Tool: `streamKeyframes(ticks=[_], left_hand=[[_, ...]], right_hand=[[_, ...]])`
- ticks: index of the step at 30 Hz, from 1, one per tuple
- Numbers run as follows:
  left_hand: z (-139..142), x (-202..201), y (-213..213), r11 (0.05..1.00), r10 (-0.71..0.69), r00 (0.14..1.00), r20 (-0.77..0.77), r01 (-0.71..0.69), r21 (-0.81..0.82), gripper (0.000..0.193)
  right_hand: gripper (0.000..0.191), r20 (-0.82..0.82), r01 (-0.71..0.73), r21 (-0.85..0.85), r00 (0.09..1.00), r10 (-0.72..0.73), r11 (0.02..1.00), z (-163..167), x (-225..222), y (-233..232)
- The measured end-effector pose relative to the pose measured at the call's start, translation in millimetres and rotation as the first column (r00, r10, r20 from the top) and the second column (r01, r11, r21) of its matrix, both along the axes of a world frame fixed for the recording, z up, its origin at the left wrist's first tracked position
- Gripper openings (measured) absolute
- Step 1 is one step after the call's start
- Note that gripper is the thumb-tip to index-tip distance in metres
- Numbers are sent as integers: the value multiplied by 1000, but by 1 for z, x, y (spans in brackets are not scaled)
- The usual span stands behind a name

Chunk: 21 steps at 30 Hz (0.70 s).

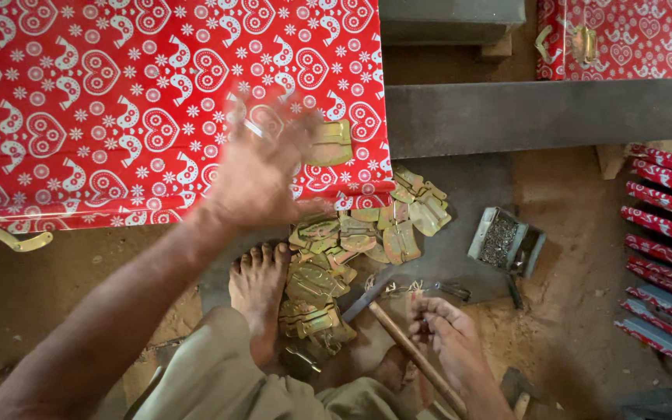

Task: The person attaches brass hinges to the corners of a red patterned board using a hammer and nails. They position each hinge, hammer the nails, and repeat the process for multiple boards.

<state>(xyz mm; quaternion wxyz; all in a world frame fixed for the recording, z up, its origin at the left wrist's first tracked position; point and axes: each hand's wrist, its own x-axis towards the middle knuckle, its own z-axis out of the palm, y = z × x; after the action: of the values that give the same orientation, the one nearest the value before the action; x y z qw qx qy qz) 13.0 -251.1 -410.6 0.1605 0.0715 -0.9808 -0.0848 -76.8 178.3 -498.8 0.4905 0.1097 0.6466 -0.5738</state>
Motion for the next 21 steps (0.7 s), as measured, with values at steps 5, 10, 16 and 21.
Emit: streamKeyframes(ticks=[5,10,16,21], left_hand=[[-43,6,29,988,-110,968,224,131,-82,110],[-55,11,28,958,-58,971,233,120,-260,61],[-15,-5,15,988,-144,988,49,146,-44,56],[37,-12,-17,990,-141,989,-45,141,-3,75]], right_hand=[[19,42,-19,38,999,18,999,16,4,-19],[13,16,-24,37,1000,23,999,24,10,-34],[21,-211,-146,267,956,206,952,16,-7,-89],[15,-535,-262,122,795,285,957,24,-44,-164]])
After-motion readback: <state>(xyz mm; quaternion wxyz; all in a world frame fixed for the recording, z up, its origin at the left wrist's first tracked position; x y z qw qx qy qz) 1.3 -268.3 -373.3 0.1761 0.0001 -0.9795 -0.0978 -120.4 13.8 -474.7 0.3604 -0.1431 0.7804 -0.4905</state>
